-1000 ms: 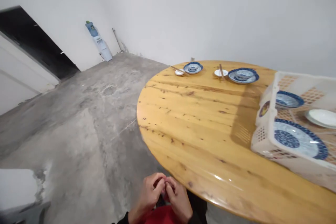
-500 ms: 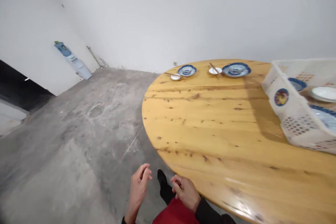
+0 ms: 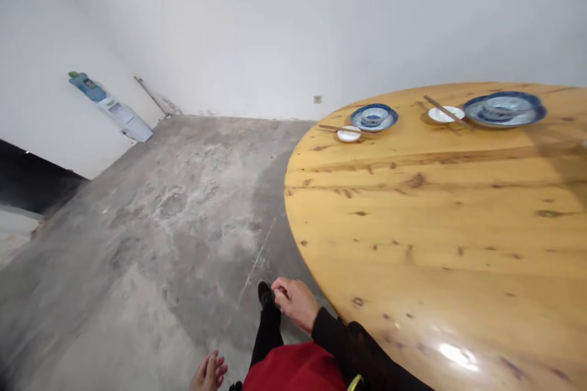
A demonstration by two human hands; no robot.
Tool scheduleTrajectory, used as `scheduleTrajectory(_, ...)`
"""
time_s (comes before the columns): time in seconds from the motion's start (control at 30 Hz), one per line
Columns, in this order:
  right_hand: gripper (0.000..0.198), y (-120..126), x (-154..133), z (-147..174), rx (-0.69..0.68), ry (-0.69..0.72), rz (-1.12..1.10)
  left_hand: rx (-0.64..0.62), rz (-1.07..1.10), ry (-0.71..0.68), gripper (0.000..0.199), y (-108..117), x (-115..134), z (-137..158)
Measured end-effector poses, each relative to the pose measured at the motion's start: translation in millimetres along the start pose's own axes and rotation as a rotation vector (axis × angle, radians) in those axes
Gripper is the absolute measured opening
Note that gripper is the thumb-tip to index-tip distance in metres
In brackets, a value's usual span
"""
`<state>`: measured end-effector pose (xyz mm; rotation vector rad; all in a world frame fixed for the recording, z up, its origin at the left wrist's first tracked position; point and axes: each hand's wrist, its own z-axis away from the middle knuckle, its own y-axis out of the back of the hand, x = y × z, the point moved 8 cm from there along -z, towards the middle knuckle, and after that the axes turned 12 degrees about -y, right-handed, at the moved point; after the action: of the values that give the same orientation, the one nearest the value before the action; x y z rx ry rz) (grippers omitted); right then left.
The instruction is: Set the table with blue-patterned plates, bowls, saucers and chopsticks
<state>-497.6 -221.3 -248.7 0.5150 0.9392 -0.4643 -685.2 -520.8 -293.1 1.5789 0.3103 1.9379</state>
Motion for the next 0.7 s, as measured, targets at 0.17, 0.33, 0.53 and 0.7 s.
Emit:
scheduleTrajectory(0.17,0.033,2.4,-15.7,-83.1,0.185,-0.098,-0.118,-0.141,0.002,-0.15,0.053,-48.7,65.8,-145.2)
scheduleTrajectory(0.33,0.035,12.4,-51.1,-134.0,0.328,-0.183,-0.356,-0.45,-0.099,-0.461,0.066,-136.4,201.4,-269.8)
scheduleTrajectory(0.53,0.039,53.3,-73.5,-193.4,0.558,-0.265,-0.568,-0.841,-0.137,-0.857,0.051,-293.4,370.1,-295.1)
scheduleTrajectory(0.7,0.039,123.5,-73.2,-261.0,0.719,-0.249,-0.774,-1.085,-0.107,-0.992,0.048,-420.0,445.0,-283.6)
